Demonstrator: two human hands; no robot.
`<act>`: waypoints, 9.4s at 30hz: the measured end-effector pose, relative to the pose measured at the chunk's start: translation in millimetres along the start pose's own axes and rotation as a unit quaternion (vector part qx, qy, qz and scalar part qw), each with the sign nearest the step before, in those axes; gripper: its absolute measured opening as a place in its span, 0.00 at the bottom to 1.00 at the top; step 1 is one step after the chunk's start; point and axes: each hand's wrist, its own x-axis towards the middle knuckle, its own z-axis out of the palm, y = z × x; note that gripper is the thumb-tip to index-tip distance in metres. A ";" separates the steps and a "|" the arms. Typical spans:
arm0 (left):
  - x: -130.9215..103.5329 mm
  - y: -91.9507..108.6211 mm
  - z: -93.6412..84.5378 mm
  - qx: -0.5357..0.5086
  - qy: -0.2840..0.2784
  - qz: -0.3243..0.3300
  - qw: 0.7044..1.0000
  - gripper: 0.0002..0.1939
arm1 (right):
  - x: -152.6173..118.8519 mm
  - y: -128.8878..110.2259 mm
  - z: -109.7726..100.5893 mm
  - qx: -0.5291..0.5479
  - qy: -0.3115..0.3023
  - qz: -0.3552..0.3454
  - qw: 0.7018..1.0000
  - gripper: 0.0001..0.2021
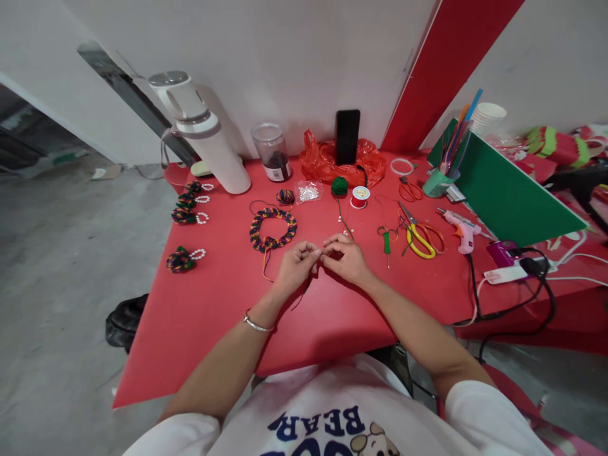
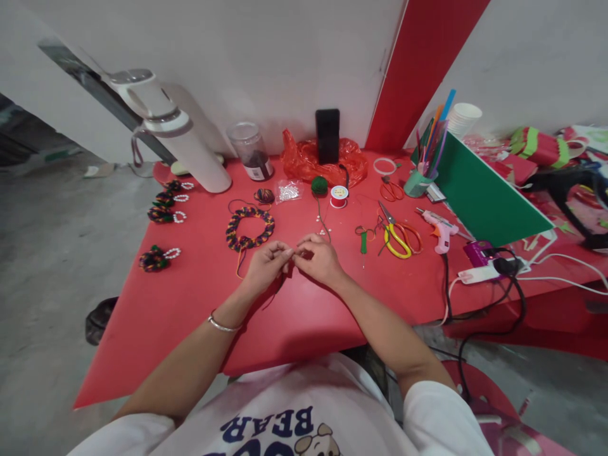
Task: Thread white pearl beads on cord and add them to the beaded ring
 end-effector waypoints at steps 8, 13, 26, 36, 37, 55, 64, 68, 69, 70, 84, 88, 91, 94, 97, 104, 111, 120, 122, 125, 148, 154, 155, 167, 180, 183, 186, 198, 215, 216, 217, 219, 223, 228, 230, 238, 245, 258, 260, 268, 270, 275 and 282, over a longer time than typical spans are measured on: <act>-1.1 1.5 0.2 -0.004 -0.002 -0.002 1.000 0.21 | 0.5 -0.7 -1.3 -0.003 0.007 -0.004 1.000 0.05; 0.1 0.3 -0.4 -0.017 -0.001 -0.001 1.000 0.23 | 2.0 -3.7 -3.4 0.026 0.017 -0.009 0.999 0.06; 0.7 3.0 -3.3 -0.055 0.001 -0.014 0.998 0.25 | 4.8 -12.9 -11.5 0.107 -0.018 0.055 0.993 0.05; 2.4 2.8 -5.7 -0.043 0.016 -0.013 0.999 0.24 | 6.0 -14.5 -15.4 0.181 -0.032 0.108 0.977 0.10; 2.6 3.1 -5.9 -0.043 0.016 -0.015 0.999 0.24 | 6.0 -13.5 -15.6 0.190 -0.029 0.125 0.973 0.11; 3.8 16.0 -16.4 0.044 0.001 -0.025 0.999 0.19 | 4.4 -1.2 -8.2 0.030 -0.022 -0.006 0.999 0.09; -19.2 12.9 -38.5 0.124 -0.112 -0.114 0.979 0.18 | 1.1 5.9 -4.7 -0.081 -0.020 -0.038 0.996 0.07; -26.4 10.1 -36.2 0.117 -0.078 -0.116 0.983 0.17 | 2.7 -6.1 -0.8 -0.142 -0.063 -0.056 0.986 0.09; -26.8 9.8 -35.4 0.119 -0.073 -0.120 0.983 0.16 | 4.3 -9.9 -0.3 -0.162 -0.077 -0.054 0.982 0.09; -26.9 9.7 -34.8 0.122 -0.067 -0.123 0.983 0.15 | 6.4 -13.7 -0.1 -0.183 -0.091 -0.050 0.978 0.09; -32.7 10.6 -34.1 0.193 -0.077 -0.097 0.973 0.03 | 56.6 -49.9 25.8 -0.346 -0.238 0.023 0.907 0.12; -31.1 9.0 -33.3 0.191 -0.077 -0.105 0.973 0.03 | 61.0 -47.8 35.4 -0.376 -0.264 0.036 0.887 0.11; -31.8 9.9 -33.1 0.210 -0.066 -0.097 0.971 0.05 | 61.5 -42.0 30.8 -0.322 -0.266 0.046 0.908 0.10; -32.2 9.1 -33.7 0.247 -0.053 -0.072 0.965 0.06 | 58.8 -30.2 21.2 -0.217 -0.231 0.063 0.946 0.09; -30.9 6.3 -34.3 0.288 -0.034 -0.033 0.957 0.07 | 50.4 -15.4 15.1 -0.086 -0.165 0.099 0.978 0.08; -27.0 1.5 -34.4 0.340 0.011 0.001 0.940 0.08 | 27.3 -0.3 -2.9 0.090 -0.017 0.114 0.989 0.15; -24.4 7.2 -30.8 0.292 0.019 -0.008 0.956 0.09 | 19.7 -11.6 -29.9 0.066 0.009 0.080 0.995 0.15; -7.5 30.3 -15.2 -0.138 -0.021 -0.162 0.977 0.20 | 12.9 -20.0 -33.9 0.140 0.025 0.099 0.985 0.13; 0.2 35.3 -12.1 -0.199 -0.010 -0.198 0.960 0.22 | 11.5 -22.0 -33.5 0.140 0.024 0.081 0.987 0.13; 7.7 37.8 -4.2 -0.227 0.007 -0.219 0.949 0.20 | 10.1 -26.1 -33.4 0.095 0.012 0.043 0.994 0.11; -16.4 13.2 11.3 0.355 0.111 0.157 0.915 0.10 | 10.0 -21.3 -13.2 0.269 -0.046 0.164 0.948 0.19; -18.4 10.5 9.7 0.368 0.103 0.153 0.911 0.12 | 11.3 -24.8 -16.0 0.305 -0.051 0.175 0.935 0.19; -18.8 11.5 10.5 0.375 0.101 0.149 0.910 0.12 | 11.0 -24.9 -16.6 0.306 -0.058 0.177 0.934 0.19; -8.3 16.7 9.5 -0.054 0.067 -0.084 0.993 0.12 | 11.7 -16.4 -20.9 0.265 -0.023 0.098 0.959 0.09; -7.3 18.3 6.0 -0.163 0.073 -0.095 0.979 0.16 | 12.6 -20.2 -25.5 0.111 -0.039 -0.006 0.993 0.10; -5.0 11.8 6.5 -0.137 0.106 -0.050 0.984 0.13 | 12.7 -20.5 -26.4 0.107 -0.025 0.030 0.993 0.10; -3.6 8.8 6.9 -0.083 0.126 -0.002 0.989 0.11 | 12.6 -20.2 -26.6 0.111 -0.016 0.046 0.993 0.11; -2.5 16.0 1.2 -0.128 0.108 -0.068 0.983 0.16 | 12.1 -17.0 -26.0 0.070 0.025 0.033 0.997 0.10; -7.0 12.0 8.6 0.069 0.119 0.080 0.987 0.03 | 8.0 -16.2 -16.1 0.035 -0.029 -0.093 0.995 0.09; -7.5 13.1 8.7 0.089 0.127 0.090 0.984 0.03 | 8.0 -16.1 -15.5 0.036 -0.033 -0.085 0.995 0.09; -8.3 14.4 9.0 0.103 0.130 0.091 0.982 0.03 | 8.0 -16.2 -14.9 0.035 -0.036 -0.075 0.996 0.09; -10.3 16.7 10.1 0.119 0.135 0.081 0.980 0.04 | 7.7 -17.0 -14.4 0.033 -0.037 -0.049 0.998 0.09; -12.6 17.9 12.4 0.123 0.139 0.096 0.978 0.05 | 6.8 -19.8 -15.4 0.045 -0.040 -0.010 0.998 0.10; -11.7 12.2 10.6 0.129 0.123 0.114 0.977 0.05 | 6.5 -19.7 -15.9 0.035 -0.028 -0.010 0.999 0.10; -11.5 10.1 9.3 0.137 0.130 0.129 0.973 0.05 | 6.9 -17.8 -15.1 0.018 -0.025 -0.014 0.999 0.10; -11.8 11.9 8.2 0.206 0.123 0.198 0.950 0.06 | 8.6 -14.0 -16.1 0.017 -0.051 -0.011 0.998 0.11; -10.6 13.0 9.0 0.210 0.171 0.208 0.940 0.03 | 6.3 -16.3 -14.3 0.008 -0.022 -0.043 0.999 0.06; -8.5 14.5 8.6 0.135 0.170 0.150 0.965 0.02 | 4.6 -18.9 -9.5 0.091 -0.028 -0.017 0.995 0.15; -8.3 15.2 8.8 0.119 0.172 0.136 0.968 0.01 | 4.4 -18.1 -8.5 0.107 -0.036 -0.007 0.994 0.16; -5.2 10.1 7.7 -0.088 0.113 0.049 0.988 0.06 | 3.2 -26.5 -10.3 0.130 -0.067 0.018 0.989 0.17; -5.9 12.1 7.9 -0.138 0.085 -0.006 0.987 0.08 | 3.4 -27.6 -11.2 0.133 -0.067 0.026 0.988 0.17; -7.1 20.5 7.8 -0.196 0.044 -0.090 0.975 0.11 | 3.5 -26.9 -13.3 0.118 -0.045 -0.008 0.992 0.13; -6.9 21.2 5.7 -0.220 0.060 -0.079 0.970 0.18 | 3.4 -25.6 -15.0 0.049 -0.018 -0.055 0.997 0.07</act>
